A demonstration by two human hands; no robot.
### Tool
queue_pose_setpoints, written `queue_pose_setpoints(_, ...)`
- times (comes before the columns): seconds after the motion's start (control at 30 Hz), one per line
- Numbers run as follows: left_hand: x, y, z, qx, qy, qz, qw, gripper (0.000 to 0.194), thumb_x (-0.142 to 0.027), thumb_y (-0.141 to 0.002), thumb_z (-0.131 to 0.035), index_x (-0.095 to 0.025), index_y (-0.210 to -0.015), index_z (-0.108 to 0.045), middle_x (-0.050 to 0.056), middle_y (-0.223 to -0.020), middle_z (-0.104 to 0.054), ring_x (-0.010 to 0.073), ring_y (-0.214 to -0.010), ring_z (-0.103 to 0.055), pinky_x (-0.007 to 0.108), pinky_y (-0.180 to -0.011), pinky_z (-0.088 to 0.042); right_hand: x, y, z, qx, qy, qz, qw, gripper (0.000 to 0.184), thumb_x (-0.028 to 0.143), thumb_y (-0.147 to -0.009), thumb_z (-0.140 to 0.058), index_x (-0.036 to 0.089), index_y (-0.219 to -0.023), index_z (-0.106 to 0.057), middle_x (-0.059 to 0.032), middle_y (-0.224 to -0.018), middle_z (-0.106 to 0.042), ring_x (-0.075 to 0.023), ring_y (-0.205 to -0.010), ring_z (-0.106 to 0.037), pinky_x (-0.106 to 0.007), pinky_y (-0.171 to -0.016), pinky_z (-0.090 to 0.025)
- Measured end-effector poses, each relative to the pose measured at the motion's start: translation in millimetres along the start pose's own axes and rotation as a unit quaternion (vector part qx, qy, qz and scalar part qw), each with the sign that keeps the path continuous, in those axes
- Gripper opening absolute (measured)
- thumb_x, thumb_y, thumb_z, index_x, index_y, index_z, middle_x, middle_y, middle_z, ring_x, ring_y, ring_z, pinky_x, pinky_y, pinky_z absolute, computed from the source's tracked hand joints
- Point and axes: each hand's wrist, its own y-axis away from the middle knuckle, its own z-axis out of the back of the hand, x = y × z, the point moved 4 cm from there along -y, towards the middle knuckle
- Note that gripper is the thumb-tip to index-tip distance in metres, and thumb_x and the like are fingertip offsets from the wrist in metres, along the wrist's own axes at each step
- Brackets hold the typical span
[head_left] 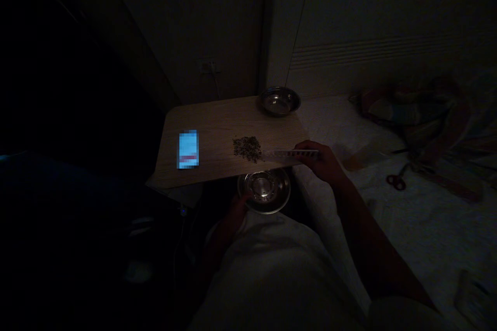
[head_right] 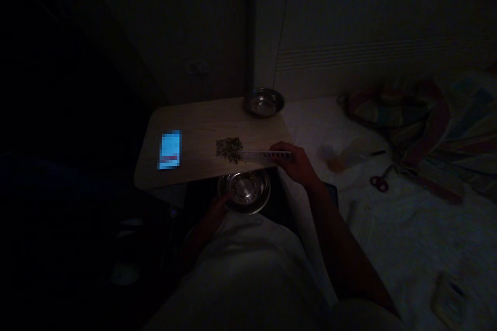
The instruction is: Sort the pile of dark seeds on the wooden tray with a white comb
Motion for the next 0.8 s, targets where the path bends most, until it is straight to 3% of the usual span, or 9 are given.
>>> queue_pose_setpoints(0.2, -4, 8, -3.1, 0.024, -0.001, 0.007, 1.000, 0.048, -0.018, -0.063, -0.078, -0.020, -0.110, -0.069, 0.008, -0.118, -0.069, 0.0295, -0.121, -0.057, 0.042, -0.104, -0.042, 9, 2, -3, 0.030, 0.012, 0.014, 0.999, 0.019, 0.037, -0.079, -0.067, 0.020, -0.088, -0.066, -0.0031, -0.084, -0.069, -0.0175, -0.073, -0.062, -0.029, -0.066, -0.047)
queue_pose_setpoints(0.43, 0, 3, -2.5, -0.007, 0.007, 0.031, 0.999, 0.048, -0.021, -0.060, -0.081, -0.017, -0.106, -0.069, 0.010, -0.108, -0.073, 0.0318, -0.112, -0.062, 0.044, -0.100, -0.045, 16, 5, -4, 0.049, 0.028, 0.033, 0.998, 0.019, 0.037, -0.081, -0.065, 0.020, -0.090, -0.067, -0.0042, -0.088, -0.070, -0.0193, -0.080, -0.064, -0.030, -0.073, -0.048)
queue_pose_setpoints(0.8, -6, 9, -8.0, -0.017, 0.012, 0.033, 0.999, 0.047, -0.016, -0.057, -0.080, -0.017, -0.103, -0.070, 0.010, -0.105, -0.074, 0.0323, -0.113, -0.061, 0.045, -0.100, -0.044, 7, 17, -2, 0.033, -0.013, -0.011, 0.999, 0.023, 0.042, -0.076, -0.070, 0.021, -0.083, -0.067, -0.0035, -0.081, -0.068, -0.0183, -0.071, -0.061, -0.030, -0.064, -0.048)
